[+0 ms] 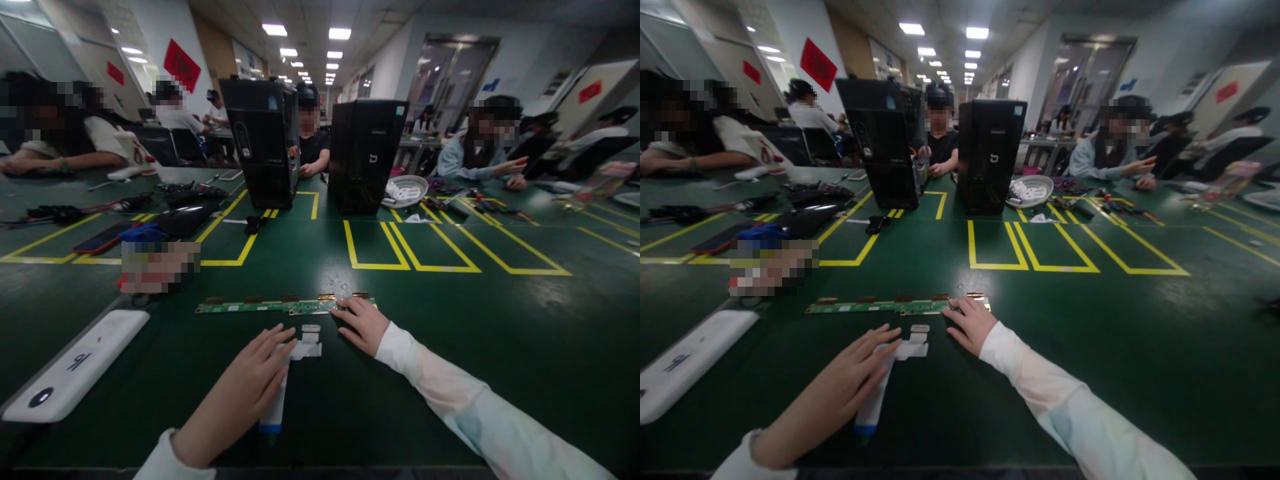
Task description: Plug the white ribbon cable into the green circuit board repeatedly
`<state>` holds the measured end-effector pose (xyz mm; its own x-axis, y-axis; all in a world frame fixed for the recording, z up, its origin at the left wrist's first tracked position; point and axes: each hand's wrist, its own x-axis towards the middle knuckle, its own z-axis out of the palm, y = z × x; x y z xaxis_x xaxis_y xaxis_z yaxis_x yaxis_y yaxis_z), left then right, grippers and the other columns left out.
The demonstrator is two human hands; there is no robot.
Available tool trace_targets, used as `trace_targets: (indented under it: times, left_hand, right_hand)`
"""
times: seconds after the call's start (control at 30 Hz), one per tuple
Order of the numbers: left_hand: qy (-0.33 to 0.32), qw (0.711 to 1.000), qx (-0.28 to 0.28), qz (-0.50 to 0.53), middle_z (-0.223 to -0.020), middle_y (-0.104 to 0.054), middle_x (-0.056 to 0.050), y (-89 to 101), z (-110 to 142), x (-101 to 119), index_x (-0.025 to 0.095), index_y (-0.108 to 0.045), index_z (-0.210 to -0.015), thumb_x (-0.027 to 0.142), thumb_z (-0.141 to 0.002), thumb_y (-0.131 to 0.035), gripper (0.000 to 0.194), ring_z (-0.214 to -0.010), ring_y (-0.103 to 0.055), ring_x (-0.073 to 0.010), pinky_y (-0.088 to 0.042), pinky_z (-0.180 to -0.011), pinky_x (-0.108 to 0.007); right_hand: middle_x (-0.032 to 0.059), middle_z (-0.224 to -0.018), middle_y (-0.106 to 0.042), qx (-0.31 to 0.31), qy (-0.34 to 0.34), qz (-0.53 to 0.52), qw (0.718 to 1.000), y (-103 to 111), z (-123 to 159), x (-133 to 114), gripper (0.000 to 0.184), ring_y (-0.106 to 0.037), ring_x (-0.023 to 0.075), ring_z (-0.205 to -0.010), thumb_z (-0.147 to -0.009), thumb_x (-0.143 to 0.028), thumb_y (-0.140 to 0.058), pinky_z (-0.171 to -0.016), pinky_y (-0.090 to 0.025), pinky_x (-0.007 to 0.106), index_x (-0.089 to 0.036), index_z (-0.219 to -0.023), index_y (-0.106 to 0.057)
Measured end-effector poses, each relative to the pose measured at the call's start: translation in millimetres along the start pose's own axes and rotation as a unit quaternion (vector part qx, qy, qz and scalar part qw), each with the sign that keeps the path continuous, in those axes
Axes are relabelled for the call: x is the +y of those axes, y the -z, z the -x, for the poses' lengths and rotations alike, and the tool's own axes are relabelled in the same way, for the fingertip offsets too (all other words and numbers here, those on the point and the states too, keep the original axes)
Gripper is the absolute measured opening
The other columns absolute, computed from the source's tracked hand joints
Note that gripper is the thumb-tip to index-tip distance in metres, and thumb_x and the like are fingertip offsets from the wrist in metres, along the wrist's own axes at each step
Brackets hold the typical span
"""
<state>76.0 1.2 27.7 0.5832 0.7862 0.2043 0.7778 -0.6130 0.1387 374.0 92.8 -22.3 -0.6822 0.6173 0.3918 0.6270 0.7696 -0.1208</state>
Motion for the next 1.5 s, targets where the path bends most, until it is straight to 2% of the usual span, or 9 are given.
trace_targets:
  times: [0.1, 0.27, 0.5, 0.67, 0.87, 1.13, 1.5]
  left_hand:
    - [-0.037, 0.999, -0.021, 0.021, -0.141, -0.055, -0.004, 3.3, -20.6, 12.3, 0.026, -0.046, -0.139, 0.026, -0.095, -0.046, 0.044, -0.130, -0.049, -0.0197, -0.046, -0.107, -0.040]
    - [-0.056, 0.997, -0.061, 0.010, -0.138, -0.057, -0.009, -6.6, -44.1, 22.8, 0.019, -0.048, -0.137, 0.029, -0.093, -0.050, 0.046, -0.124, -0.054, -0.0228, -0.048, -0.103, -0.041]
    - [-0.028, 0.999, -0.023, -0.001, -0.131, -0.061, -0.012, -23.7, -66.1, 36.6, 0.013, -0.053, -0.131, 0.024, -0.092, -0.048, 0.041, -0.122, -0.055, -0.0242, -0.047, -0.101, -0.042]
    - [-0.012, 1.000, -0.015, 0.004, -0.132, -0.061, -0.011, -25.2, -65.6, 39.9, 0.011, -0.053, -0.132, 0.026, -0.093, -0.047, 0.042, -0.121, -0.056, -0.0243, -0.049, -0.100, -0.042]
    - [-0.010, 1.000, 0.000, 0.020, -0.136, -0.059, -0.008, -24.8, -60.6, 35.8, 0.015, -0.052, -0.134, 0.032, -0.094, -0.048, 0.043, -0.127, -0.051, -0.0226, -0.047, -0.103, -0.042]
    - [-0.012, 0.999, -0.025, 0.018, -0.142, -0.054, -0.007, -27.4, -59.3, 34.0, 0.017, -0.047, -0.138, 0.040, -0.095, -0.046, 0.050, -0.132, -0.047, -0.0244, -0.044, -0.105, -0.044]
    - [0.023, 1.000, -0.006, 0.013, -0.140, -0.056, -0.009, -30.1, -57.2, 43.9, 0.015, -0.047, -0.138, 0.039, -0.094, -0.048, 0.050, -0.130, -0.049, -0.0250, -0.044, -0.105, -0.042]
  right_hand:
    - [0.0154, -0.125, -0.057, 0.002, -0.001, -0.002, 1.000, -1.2, 0.1, 1.0, 0.040, -0.051, 0.0274, -0.116, -0.091, -0.032, -0.053, -0.096, -0.048, 0.046, -0.016, -0.127, -0.058]
    - [0.0160, -0.125, -0.056, 0.008, 0.005, -0.010, 1.000, -0.3, -0.3, 0.1, 0.041, -0.049, 0.0264, -0.117, -0.091, -0.031, -0.054, -0.099, -0.045, 0.045, -0.014, -0.127, -0.058]
    - [0.0162, -0.126, -0.056, -0.001, -0.009, -0.006, 1.000, 3.7, 1.5, -3.5, 0.041, -0.049, 0.0272, -0.116, -0.092, -0.033, -0.051, -0.097, -0.046, 0.046, -0.015, -0.128, -0.058]
    - [0.0159, -0.127, -0.056, -0.009, -0.015, -0.012, 1.000, 7.4, 2.2, -5.3, 0.041, -0.049, 0.0272, -0.118, -0.092, -0.033, -0.050, -0.098, -0.045, 0.046, -0.015, -0.128, -0.057]
    - [0.0154, -0.129, -0.055, -0.010, -0.023, -0.022, 0.999, 9.1, 3.0, -6.0, 0.040, -0.048, 0.0268, -0.119, -0.093, -0.032, -0.048, -0.099, -0.044, 0.047, -0.016, -0.128, -0.057]
    - [0.0159, -0.130, -0.054, -0.021, -0.024, -0.028, 0.999, 12.3, 1.8, -6.2, 0.041, -0.048, 0.0277, -0.120, -0.094, -0.032, -0.046, -0.099, -0.045, 0.047, -0.016, -0.129, -0.056]
    - [0.0167, -0.129, -0.055, -0.026, -0.021, -0.031, 0.999, 14.8, 1.3, -6.2, 0.041, -0.048, 0.0279, -0.121, -0.094, -0.032, -0.047, -0.099, -0.045, 0.047, -0.014, -0.130, -0.056]
